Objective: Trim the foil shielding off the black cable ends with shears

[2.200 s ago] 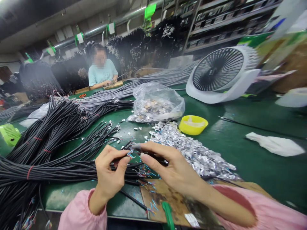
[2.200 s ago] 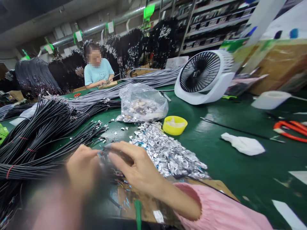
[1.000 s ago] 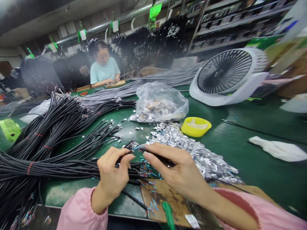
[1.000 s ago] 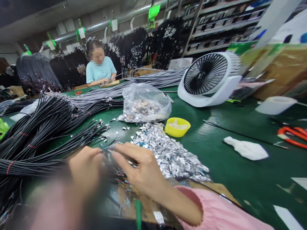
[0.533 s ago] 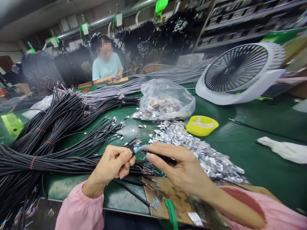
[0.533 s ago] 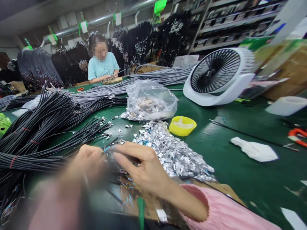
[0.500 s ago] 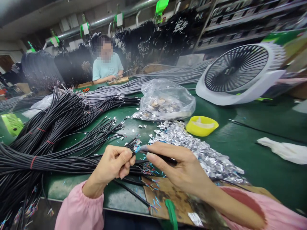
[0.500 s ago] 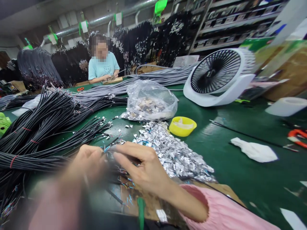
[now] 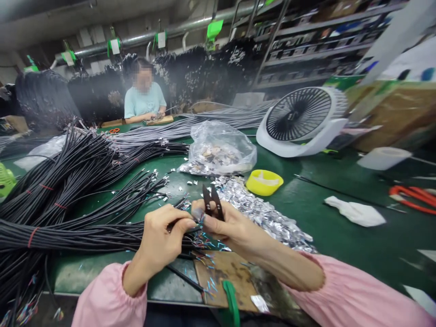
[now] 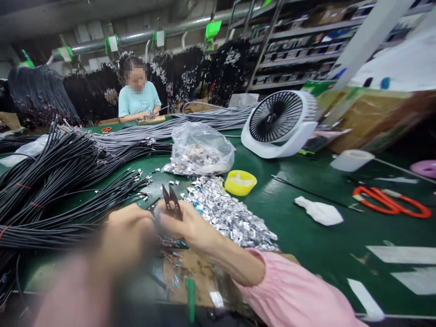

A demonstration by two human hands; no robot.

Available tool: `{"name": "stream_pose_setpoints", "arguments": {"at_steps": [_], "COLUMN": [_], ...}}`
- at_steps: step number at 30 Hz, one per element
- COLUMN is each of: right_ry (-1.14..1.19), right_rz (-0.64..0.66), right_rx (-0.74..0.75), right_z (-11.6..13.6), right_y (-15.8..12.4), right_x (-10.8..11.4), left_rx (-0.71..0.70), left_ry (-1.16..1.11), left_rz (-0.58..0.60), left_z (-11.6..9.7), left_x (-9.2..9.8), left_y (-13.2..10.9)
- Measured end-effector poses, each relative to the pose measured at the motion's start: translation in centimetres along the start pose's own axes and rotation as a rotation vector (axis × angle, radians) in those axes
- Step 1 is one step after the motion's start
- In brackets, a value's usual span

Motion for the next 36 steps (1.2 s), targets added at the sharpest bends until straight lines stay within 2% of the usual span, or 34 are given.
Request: {"name": "stream_pose_setpoints", "arguments": {"at_steps": [2, 6, 9, 11, 15, 17, 19, 21, 23, 27, 30, 33, 36], "right_ry": [0.036, -0.075, -0.007, -0.119, -0.644, -0.749, -0.706, -0.586, -0.487, -0.476, -0.43, -0.214, -0.022], "right_rz": [0.038, -0.099, -0.063, -0.035, -0.072, -0.099, -0.191, -0.322, -0.371, -0.241, -0.192, -0.139, -0.045], "right_rx": [-0.031, 0.021, -0.022, 0.114, 0.565, 0.641, 0.598, 0.48, 0.361, 0.305, 0.245, 0.103, -0.008], "right_z": [-0.3, -0.6, -1.1, -0.8, 0.7, 0.8, 0.7, 0.4, 0.2, 0.5, 0.6, 0.0, -0.7], "right_y": [0.4, 1.2, 1.5, 1.6, 1.8, 2.0, 2.3, 2.5, 2.7, 2.4, 2.0, 1.8, 2.0], "right_x": [-0.1, 0.2, 0.0, 0.0, 0.2, 0.5, 1.3, 2.2, 2.5, 1.3, 0.6, 0.5, 0.5], "left_rx": [-0.013, -0.038, -0.021, 0.057, 0.316, 0.408, 0.469, 0.499, 0.485, 0.413, 0.374, 0.321, 0.26], "left_ry": [-0.009, 0.031, 0.069, 0.052, -0.164, -0.309, -0.42, -0.473, -0.457, -0.336, -0.266, -0.215, -0.161], "left_rz": [-0.055, -0.212, -0.253, -0.181, 0.064, 0.151, 0.186, 0.174, 0.138, 0.074, 0.016, -0.043, -0.055], "left_z": [0.4, 1.0, 1.1, 1.2, 1.6, 1.8, 1.9, 2.1, 2.2, 1.9, 1.8, 1.9, 2.2], "left_x": [0.0, 0.0, -0.1, -0.2, -0.2, -0.2, -0.1, 0.1, 0.2, 0.1, -0.1, -0.4, -0.6], "left_y": [0.1, 0.0, -0.1, 0.1, 0.6, 0.8, 0.9, 1.0, 1.0, 0.8, 0.5, 0.3, 0.2]}}
Point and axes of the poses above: each hand's wrist, its own y-axis towards the middle knuckle, its own x-axis out of the back of the hand, z = x × y, the point moved 3 cm from there along y, towards the middle knuckle, and after that the axes turned 5 degrees about x, right-handed, at the moved point
